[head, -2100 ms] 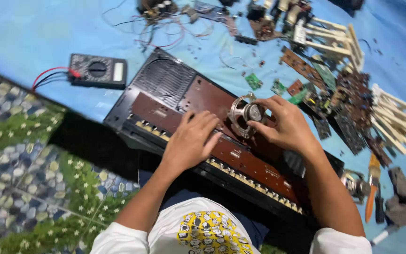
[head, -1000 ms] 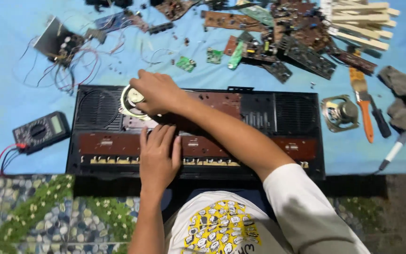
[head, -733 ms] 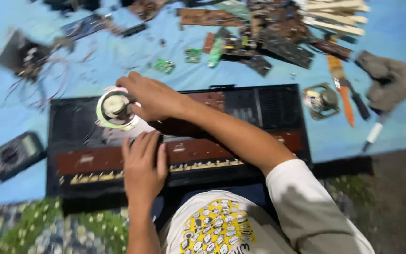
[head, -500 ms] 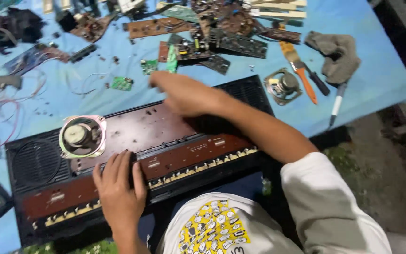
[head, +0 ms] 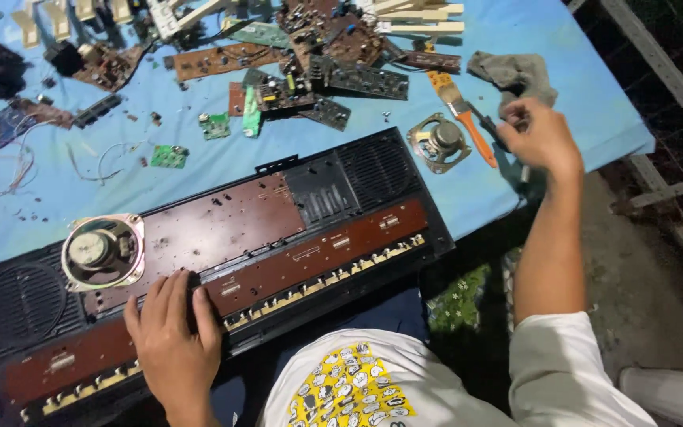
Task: The person cleans a circular electronic component, likely a speaker, using a small brush. They hold the component in one hand and brush its surface with the other, then place it down on a table covered with various disassembled electronic parts.
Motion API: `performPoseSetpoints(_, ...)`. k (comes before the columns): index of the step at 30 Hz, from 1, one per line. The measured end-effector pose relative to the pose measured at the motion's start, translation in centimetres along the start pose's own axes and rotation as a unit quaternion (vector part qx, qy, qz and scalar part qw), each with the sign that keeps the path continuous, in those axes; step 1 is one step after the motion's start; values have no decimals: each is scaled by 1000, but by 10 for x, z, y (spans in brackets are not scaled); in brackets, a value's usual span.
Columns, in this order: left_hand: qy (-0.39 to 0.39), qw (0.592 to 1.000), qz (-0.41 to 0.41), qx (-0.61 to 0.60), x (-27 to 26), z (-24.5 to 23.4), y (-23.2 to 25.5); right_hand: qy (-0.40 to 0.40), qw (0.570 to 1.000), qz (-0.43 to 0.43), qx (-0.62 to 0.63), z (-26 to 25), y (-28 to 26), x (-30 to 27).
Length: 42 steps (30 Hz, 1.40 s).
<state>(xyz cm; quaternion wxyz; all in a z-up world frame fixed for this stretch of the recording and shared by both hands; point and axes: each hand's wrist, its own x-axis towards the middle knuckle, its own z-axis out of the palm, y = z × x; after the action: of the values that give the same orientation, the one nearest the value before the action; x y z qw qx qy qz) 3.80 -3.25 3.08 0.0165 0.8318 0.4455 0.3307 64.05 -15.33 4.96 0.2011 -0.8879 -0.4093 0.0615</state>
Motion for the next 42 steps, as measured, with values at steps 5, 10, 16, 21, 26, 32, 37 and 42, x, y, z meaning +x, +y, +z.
performPoseSetpoints(5,-4,1000,-12,5,-4,2,-1,-2,999,-32,33,3,-17,-21)
performPoseSetpoints(10,-4,1000,4,5,-6,5,-4,63,996,-41,54,10,-20,-4)
performPoseSetpoints(16,16,1000,5,10,-8,10,-9,112,991,-71,-25,37,-14,-1)
performPoseSetpoints(21,2,1000,2,3,-6,7,-7,216,964,-150,-28,46,-9,-32)
performPoseSetpoints(26,4,1000,3,4,-5,8,-7,117,986,-94,-77,63,4,-38)
performPoseSetpoints(32,2,1000,3,3,-6,6,-8,124,989,-31,-76,51,-26,-35)
performPoseSetpoints(37,2,1000,6,-1,-6,6,-9,235,967,-58,77,30,-30,-44)
performPoseSetpoints(42,14,1000,18,2,-7,9,-12,376,820,3,432,-7,-34,-41)
